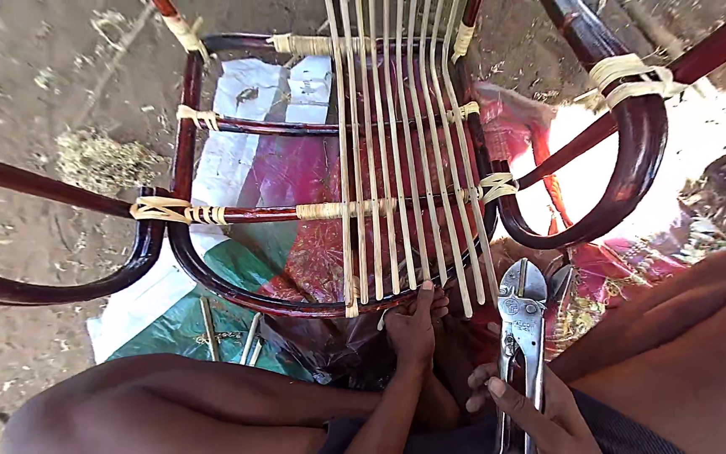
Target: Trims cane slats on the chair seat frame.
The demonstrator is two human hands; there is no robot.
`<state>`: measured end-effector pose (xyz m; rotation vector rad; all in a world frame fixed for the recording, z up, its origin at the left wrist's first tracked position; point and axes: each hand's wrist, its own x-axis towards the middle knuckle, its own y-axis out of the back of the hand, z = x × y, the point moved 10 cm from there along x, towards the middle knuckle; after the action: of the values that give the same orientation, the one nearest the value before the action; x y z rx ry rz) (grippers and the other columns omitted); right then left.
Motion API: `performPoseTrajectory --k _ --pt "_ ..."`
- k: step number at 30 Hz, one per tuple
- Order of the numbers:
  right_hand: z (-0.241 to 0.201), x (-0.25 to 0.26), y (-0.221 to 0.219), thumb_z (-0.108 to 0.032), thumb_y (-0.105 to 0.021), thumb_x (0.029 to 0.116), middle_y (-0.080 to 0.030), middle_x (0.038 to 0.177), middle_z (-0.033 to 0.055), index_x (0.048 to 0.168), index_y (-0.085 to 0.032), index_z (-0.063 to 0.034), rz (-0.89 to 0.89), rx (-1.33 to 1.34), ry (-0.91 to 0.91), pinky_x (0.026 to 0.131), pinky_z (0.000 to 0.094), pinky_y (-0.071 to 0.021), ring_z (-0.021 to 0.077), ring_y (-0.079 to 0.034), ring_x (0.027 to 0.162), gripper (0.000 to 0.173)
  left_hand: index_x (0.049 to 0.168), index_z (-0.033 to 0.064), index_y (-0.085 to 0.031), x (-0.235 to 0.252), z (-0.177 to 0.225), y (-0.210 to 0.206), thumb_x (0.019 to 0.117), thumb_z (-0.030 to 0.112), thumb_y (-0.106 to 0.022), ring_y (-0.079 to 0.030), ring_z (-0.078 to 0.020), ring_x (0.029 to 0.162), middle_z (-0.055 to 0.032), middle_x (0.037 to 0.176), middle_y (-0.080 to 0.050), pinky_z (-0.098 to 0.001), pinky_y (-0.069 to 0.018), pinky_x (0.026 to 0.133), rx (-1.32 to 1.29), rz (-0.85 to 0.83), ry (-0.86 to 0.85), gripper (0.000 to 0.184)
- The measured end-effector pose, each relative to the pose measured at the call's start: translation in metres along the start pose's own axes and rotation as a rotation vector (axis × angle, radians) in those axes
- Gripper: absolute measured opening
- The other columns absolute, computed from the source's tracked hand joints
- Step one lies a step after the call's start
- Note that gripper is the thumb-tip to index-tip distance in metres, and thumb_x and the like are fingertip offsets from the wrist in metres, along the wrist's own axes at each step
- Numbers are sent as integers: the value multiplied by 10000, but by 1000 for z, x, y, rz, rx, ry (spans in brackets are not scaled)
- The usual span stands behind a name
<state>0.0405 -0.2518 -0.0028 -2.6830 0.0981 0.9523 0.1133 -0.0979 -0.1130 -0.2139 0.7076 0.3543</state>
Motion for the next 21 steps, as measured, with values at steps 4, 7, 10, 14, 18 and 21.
performPoseTrajectory --k 4,7,10,14,18,21 --pt "0 3 -11 -3 -571 963 -597 1375 226 1475 -285 64 -161 255 -61 968 553 -583 384 -657 1180 589 1030 -55 -713 4 -2 2 1017 137 -639 -765 -251 774 -168 905 -771 -364 -647 750 -54 -27 -16 206" --pt "-1 1 -33 48 -493 904 -653 1194 170 1433 -408 -42 -207 504 -447 827 537 -624 357 -708 1015 543 1047 -35 -705 3 0 2 1014 135 -641 -757 -207 777 -126 891 -773 -348 -636 770 -54 -12 -1 185" --pt "-3 1 -51 31 -472 957 -657 1231 183 1382 -475 -84 -234 623 -732 806 570 -631 388 -720 1020 441 1064 24 -677 -1 -1 7 1031 211 -620 -714 -123 777 -54 872 -743 -306 -608 756 -66 10 59 198" --pt "-3 15 -58 -12 -423 1004 -620 1351 227 1399 -448 -85 -213 669 -776 861 606 -600 438 -667 1160 403 1102 47 -627 0 0 0 1045 112 -561 -697 -84 758 -17 858 -715 -258 -602 741 -209 1 81 109" --pt "-8 19 -67 -97 -342 1068 -613 1377 214 1434 -416 -79 -218 709 -811 925 594 -576 415 -648 1207 374 1092 42 -642 -3 -8 -1 1059 142 -543 -693 -94 795 -22 872 -709 -282 -597 784 -219 10 213 145" --pt "-5 23 -65 -126 -356 1087 -617 1370 219 1367 -449 -76 -195 726 -827 927 612 -576 425 -641 1219 299 1050 63 -674 -9 -11 -6 1077 196 -467 -687 -86 783 -23 875 -718 -271 -584 747 -291 -80 269 248"
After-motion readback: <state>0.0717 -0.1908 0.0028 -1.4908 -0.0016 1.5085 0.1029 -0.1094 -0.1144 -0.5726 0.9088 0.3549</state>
